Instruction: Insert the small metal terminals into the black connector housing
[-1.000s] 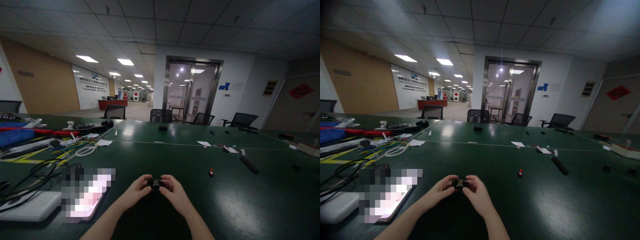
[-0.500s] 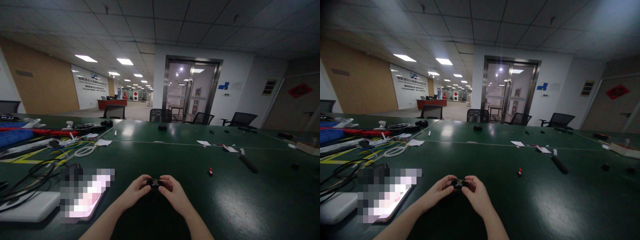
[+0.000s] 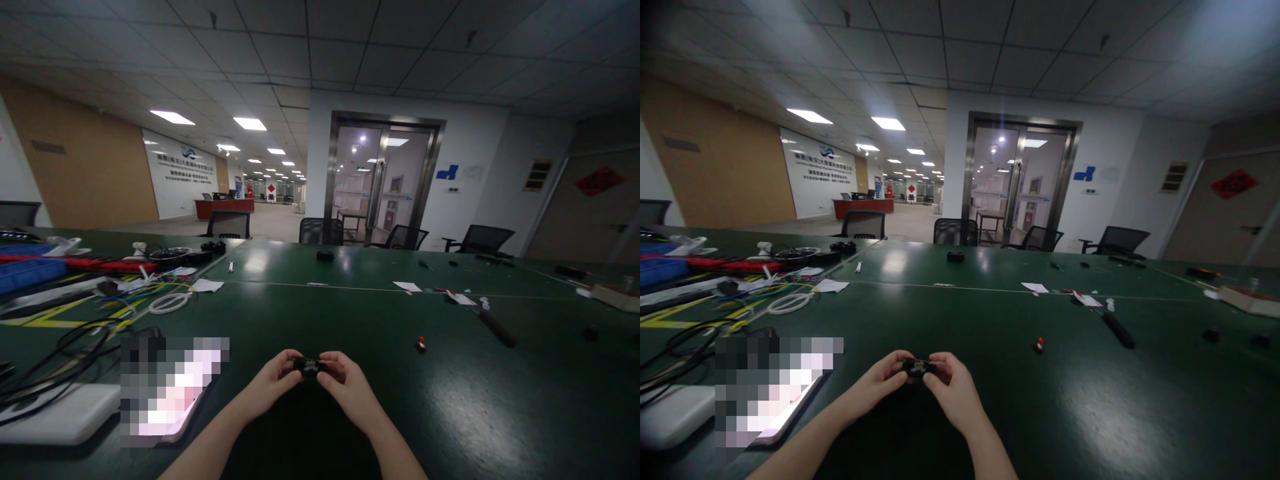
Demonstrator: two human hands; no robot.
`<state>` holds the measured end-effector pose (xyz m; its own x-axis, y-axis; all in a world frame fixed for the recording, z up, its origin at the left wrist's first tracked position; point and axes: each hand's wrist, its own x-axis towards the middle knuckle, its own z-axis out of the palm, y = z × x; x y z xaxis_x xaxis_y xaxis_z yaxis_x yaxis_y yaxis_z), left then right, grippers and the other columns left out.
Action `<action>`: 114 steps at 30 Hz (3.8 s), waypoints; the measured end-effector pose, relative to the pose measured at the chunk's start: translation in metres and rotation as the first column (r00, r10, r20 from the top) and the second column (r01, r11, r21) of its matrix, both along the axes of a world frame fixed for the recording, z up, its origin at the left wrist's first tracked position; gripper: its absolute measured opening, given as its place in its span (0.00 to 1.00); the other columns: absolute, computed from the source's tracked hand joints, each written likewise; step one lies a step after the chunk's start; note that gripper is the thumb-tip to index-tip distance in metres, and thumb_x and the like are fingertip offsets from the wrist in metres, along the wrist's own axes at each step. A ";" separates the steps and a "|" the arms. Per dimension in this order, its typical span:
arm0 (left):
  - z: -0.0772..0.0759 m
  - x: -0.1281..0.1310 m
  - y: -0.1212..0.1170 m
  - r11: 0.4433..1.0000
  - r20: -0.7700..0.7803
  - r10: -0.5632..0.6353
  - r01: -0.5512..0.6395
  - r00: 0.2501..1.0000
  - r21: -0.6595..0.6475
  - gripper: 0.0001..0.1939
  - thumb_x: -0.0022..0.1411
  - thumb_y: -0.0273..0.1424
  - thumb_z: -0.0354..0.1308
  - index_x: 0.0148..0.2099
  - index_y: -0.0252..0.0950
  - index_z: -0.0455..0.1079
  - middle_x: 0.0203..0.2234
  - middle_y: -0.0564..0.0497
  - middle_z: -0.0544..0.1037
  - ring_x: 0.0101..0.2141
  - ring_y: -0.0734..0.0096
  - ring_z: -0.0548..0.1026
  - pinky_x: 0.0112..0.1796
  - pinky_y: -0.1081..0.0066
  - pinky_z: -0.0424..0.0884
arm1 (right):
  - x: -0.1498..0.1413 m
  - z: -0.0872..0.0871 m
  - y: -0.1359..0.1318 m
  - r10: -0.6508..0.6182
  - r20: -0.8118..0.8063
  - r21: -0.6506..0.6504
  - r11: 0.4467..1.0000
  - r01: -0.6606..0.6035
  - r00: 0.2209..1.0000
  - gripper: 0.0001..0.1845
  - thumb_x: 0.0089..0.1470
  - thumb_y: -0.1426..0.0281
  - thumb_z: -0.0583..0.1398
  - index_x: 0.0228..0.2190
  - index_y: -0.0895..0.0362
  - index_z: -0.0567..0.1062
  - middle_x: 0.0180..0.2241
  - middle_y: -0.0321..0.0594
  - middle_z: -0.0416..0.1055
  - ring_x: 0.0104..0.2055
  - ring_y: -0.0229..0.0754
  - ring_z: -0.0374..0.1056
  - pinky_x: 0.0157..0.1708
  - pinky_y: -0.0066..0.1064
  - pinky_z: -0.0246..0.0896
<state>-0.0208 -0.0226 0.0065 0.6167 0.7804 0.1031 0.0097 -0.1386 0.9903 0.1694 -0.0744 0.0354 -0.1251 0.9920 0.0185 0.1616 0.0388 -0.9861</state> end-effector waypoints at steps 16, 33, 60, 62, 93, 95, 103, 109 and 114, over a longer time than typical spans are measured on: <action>0.003 0.000 -0.002 1.000 0.010 -0.016 0.016 1.000 -0.019 0.17 0.57 0.36 0.55 0.47 0.36 0.60 0.36 0.50 0.72 0.39 0.66 0.69 0.40 0.67 0.63 | 0.001 0.001 -0.001 -0.010 0.059 -0.010 1.000 0.011 0.998 0.16 0.47 0.68 0.58 0.40 0.54 0.69 0.42 0.37 0.70 0.45 0.43 0.66 0.44 0.35 0.60; 0.004 0.001 -0.002 1.000 0.013 -0.006 0.007 1.000 -0.030 0.19 0.55 0.39 0.57 0.46 0.37 0.60 0.37 0.49 0.72 0.39 0.65 0.69 0.41 0.67 0.62 | 0.001 -0.001 0.000 -0.008 0.077 0.028 1.000 0.006 0.997 0.15 0.46 0.68 0.59 0.39 0.55 0.70 0.39 0.38 0.71 0.43 0.43 0.67 0.42 0.34 0.60; 0.002 0.002 -0.001 0.999 0.018 -0.028 0.029 0.999 -0.028 0.21 0.54 0.41 0.57 0.47 0.37 0.60 0.37 0.49 0.72 0.40 0.65 0.69 0.41 0.66 0.62 | 0.003 -0.003 0.000 -0.003 0.091 -0.010 1.000 0.004 0.996 0.17 0.46 0.66 0.59 0.41 0.52 0.69 0.42 0.37 0.69 0.45 0.44 0.65 0.43 0.36 0.60; 0.001 0.001 -0.002 0.999 0.023 -0.038 0.038 0.999 -0.027 0.20 0.55 0.40 0.57 0.47 0.37 0.60 0.38 0.49 0.72 0.40 0.65 0.69 0.41 0.66 0.62 | 0.002 -0.002 0.000 -0.010 0.107 -0.007 1.000 0.011 0.994 0.20 0.45 0.65 0.60 0.43 0.52 0.69 0.44 0.38 0.68 0.47 0.45 0.63 0.44 0.36 0.59; 0.000 0.001 -0.002 0.997 0.018 -0.076 0.077 0.997 -0.013 0.17 0.57 0.34 0.56 0.48 0.38 0.58 0.36 0.50 0.72 0.36 0.68 0.69 0.36 0.70 0.62 | 0.001 -0.004 0.004 -0.129 0.060 0.094 0.988 0.124 0.990 0.14 0.46 0.64 0.58 0.38 0.52 0.72 0.43 0.37 0.68 0.46 0.47 0.62 0.47 0.39 0.54; 0.000 0.001 -0.002 0.997 0.021 -0.081 0.081 0.997 -0.020 0.17 0.57 0.34 0.56 0.48 0.38 0.58 0.37 0.50 0.72 0.36 0.68 0.69 0.35 0.70 0.61 | 0.002 -0.002 0.004 -0.151 0.005 0.078 0.986 0.150 0.989 0.15 0.46 0.64 0.59 0.38 0.53 0.72 0.40 0.39 0.70 0.44 0.47 0.64 0.45 0.38 0.56; -0.003 0.001 -0.001 0.998 0.018 -0.068 0.068 0.998 -0.012 0.17 0.57 0.34 0.56 0.47 0.38 0.58 0.37 0.51 0.73 0.35 0.69 0.69 0.35 0.71 0.61 | 0.003 0.004 0.004 -0.228 -0.221 0.031 0.970 0.240 0.948 0.16 0.41 0.63 0.63 0.34 0.55 0.74 0.36 0.39 0.73 0.42 0.46 0.66 0.44 0.37 0.59; -0.003 0.001 0.000 0.997 0.015 -0.074 0.074 0.997 -0.017 0.18 0.57 0.34 0.56 0.48 0.38 0.58 0.38 0.50 0.73 0.37 0.67 0.70 0.37 0.70 0.61 | 0.006 0.000 0.006 -0.312 -0.273 0.006 0.945 0.326 0.910 0.16 0.40 0.62 0.63 0.35 0.54 0.75 0.37 0.39 0.73 0.45 0.47 0.65 0.44 0.38 0.59; -0.003 0.002 0.000 0.997 0.022 -0.076 0.077 0.997 -0.025 0.18 0.56 0.36 0.57 0.48 0.39 0.58 0.39 0.50 0.72 0.39 0.66 0.70 0.38 0.69 0.61 | 0.011 -0.002 0.010 -0.309 -0.334 0.005 0.944 0.330 0.891 0.19 0.39 0.61 0.64 0.36 0.55 0.74 0.38 0.39 0.73 0.45 0.46 0.65 0.44 0.37 0.58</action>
